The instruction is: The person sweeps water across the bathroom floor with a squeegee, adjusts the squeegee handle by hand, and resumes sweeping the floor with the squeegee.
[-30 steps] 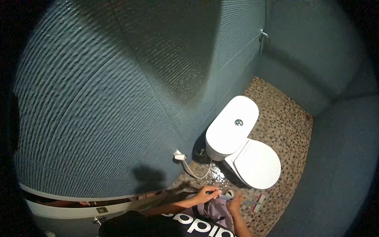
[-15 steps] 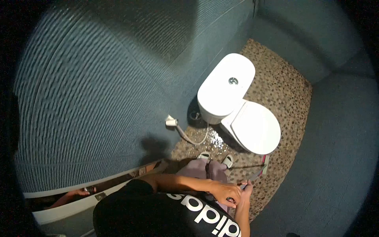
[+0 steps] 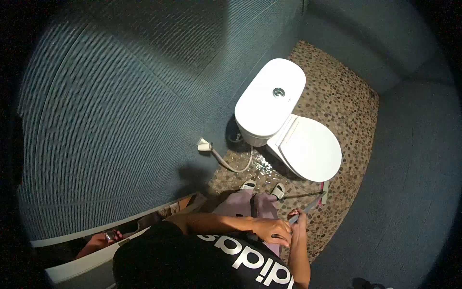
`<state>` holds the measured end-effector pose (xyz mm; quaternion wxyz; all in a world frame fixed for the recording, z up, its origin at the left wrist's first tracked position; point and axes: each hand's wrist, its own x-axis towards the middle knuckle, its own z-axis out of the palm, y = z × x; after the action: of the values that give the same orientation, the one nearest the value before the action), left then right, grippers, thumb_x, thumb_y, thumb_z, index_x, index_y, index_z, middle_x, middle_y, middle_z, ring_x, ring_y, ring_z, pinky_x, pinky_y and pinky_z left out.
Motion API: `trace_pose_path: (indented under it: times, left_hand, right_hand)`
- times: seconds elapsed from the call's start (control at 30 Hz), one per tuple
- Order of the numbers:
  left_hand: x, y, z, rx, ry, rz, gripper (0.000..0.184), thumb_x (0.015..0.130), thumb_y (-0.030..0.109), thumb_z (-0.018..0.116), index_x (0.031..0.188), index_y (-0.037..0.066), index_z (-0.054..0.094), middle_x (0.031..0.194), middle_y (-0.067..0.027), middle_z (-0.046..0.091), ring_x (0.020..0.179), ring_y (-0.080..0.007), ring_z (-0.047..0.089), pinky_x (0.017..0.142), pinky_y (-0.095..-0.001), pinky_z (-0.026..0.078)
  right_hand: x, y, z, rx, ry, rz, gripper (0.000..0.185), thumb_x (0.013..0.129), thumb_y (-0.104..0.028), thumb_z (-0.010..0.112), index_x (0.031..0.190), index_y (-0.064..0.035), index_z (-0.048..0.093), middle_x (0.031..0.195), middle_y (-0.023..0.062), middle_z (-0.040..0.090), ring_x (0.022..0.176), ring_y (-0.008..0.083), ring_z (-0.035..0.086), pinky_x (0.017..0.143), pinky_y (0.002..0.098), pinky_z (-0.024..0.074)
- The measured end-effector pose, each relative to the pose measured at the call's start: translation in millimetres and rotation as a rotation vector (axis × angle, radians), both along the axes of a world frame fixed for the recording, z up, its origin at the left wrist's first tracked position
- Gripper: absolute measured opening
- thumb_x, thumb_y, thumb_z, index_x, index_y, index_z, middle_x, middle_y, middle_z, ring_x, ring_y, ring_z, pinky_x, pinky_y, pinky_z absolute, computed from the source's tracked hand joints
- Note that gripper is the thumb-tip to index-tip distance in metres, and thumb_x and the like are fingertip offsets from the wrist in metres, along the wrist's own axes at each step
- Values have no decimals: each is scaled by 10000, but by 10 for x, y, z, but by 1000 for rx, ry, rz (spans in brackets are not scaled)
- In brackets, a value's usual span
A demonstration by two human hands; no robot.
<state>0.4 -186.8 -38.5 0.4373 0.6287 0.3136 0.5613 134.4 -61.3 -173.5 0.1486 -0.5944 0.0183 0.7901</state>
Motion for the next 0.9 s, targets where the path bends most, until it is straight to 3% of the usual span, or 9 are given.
trace_pose_path:
  times: [0.17,0.3,0.43,0.5,0.6,0.7,0.9]
  left_hand:
    - [-87,-14,18,44,-31,39,124,754,111,539,707,-1,561,639,-88,553,591,-224,507,638,-312,366]
    - [-366,-126,281,-54,-31,83,105,748,89,538,697,-1,559,642,-86,557,573,-222,512,604,-300,372]
    - [-391,-88,2,-40,7,154,97,742,72,536,687,-3,565,649,-94,562,577,-232,516,583,-306,380]
    - [-402,-70,-27,-18,-20,180,96,742,70,536,692,-5,570,657,-94,567,588,-234,522,587,-306,387]
    - [-547,-143,139,-58,-28,148,89,739,66,539,702,-7,573,660,-96,572,602,-234,530,612,-303,395]
    - [-686,-163,190,-126,17,126,86,738,58,536,709,-14,572,667,-97,577,616,-228,537,631,-302,401]
    - [-624,-75,100,-113,10,187,81,740,44,527,710,-15,572,678,-94,582,630,-207,543,632,-301,402]
  right_hand:
    - [13,-28,-245,-20,34,25,140,747,-73,390,610,-56,365,505,20,392,412,113,372,408,218,360]
    - [-295,-192,83,-3,53,106,152,732,-79,399,585,-67,363,486,20,388,413,125,385,406,231,354]
    - [-370,-114,-72,32,7,174,184,731,-98,409,553,-84,366,454,7,368,410,128,393,395,230,334]
    - [-403,-83,-86,38,3,171,203,734,-99,407,537,-88,360,454,7,370,413,128,399,392,231,327]
    - [-681,-245,341,193,-138,318,212,746,-109,407,541,-87,360,484,21,395,429,134,411,400,238,344]
    - [-812,-305,289,184,-112,194,204,746,-109,411,550,-76,368,513,34,409,439,142,417,406,241,355]
    - [-720,-159,282,222,-106,385,151,727,-130,409,591,-69,389,518,37,412,457,148,409,417,257,356]
